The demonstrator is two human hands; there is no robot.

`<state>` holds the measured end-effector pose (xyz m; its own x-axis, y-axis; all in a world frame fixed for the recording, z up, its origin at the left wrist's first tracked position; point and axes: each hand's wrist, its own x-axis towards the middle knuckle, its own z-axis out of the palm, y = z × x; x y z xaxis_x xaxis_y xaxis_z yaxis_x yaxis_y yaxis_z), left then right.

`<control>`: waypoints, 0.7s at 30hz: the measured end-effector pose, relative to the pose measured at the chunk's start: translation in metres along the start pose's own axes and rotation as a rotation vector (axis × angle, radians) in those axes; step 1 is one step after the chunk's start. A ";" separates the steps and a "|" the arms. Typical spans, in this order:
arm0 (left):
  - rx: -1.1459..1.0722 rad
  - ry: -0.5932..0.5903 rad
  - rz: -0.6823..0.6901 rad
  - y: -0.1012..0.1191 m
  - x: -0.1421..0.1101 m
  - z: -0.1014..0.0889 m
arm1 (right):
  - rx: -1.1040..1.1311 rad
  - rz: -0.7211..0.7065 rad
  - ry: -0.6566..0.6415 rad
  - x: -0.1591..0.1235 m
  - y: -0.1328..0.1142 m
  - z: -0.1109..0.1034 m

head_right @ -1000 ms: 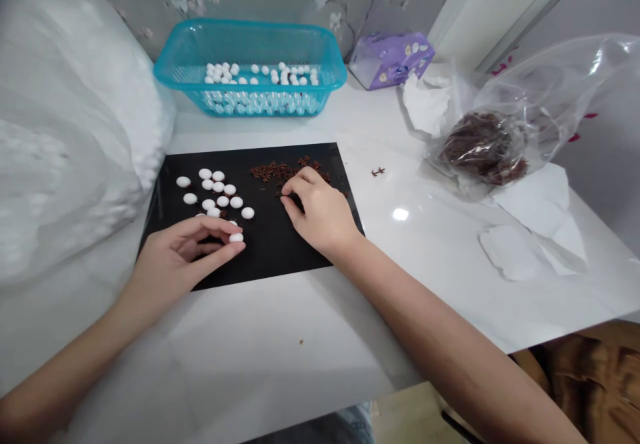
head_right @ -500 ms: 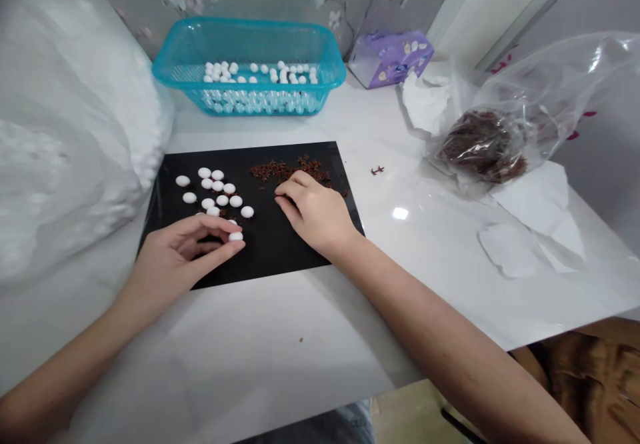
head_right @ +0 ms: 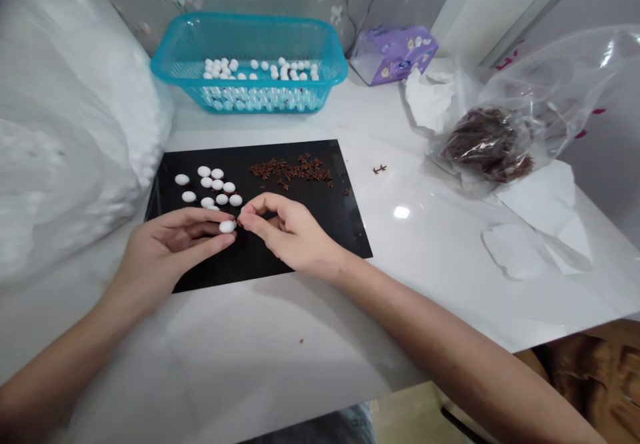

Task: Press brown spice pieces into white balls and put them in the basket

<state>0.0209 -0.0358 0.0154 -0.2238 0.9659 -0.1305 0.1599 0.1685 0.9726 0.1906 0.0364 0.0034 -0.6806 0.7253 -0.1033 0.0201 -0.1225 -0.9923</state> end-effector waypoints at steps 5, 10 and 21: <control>0.028 0.016 0.005 0.000 0.000 0.002 | -0.046 -0.045 -0.026 -0.001 0.000 0.001; 0.030 0.016 0.019 0.000 -0.001 0.002 | -0.071 -0.049 -0.061 -0.002 -0.003 0.001; 0.022 0.044 0.105 -0.002 -0.004 0.002 | -0.084 -0.092 -0.026 -0.003 -0.003 0.004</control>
<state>0.0229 -0.0396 0.0134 -0.2467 0.9689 -0.0193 0.2052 0.0717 0.9761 0.1896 0.0317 0.0065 -0.7015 0.7126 -0.0111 0.0176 0.0018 -0.9998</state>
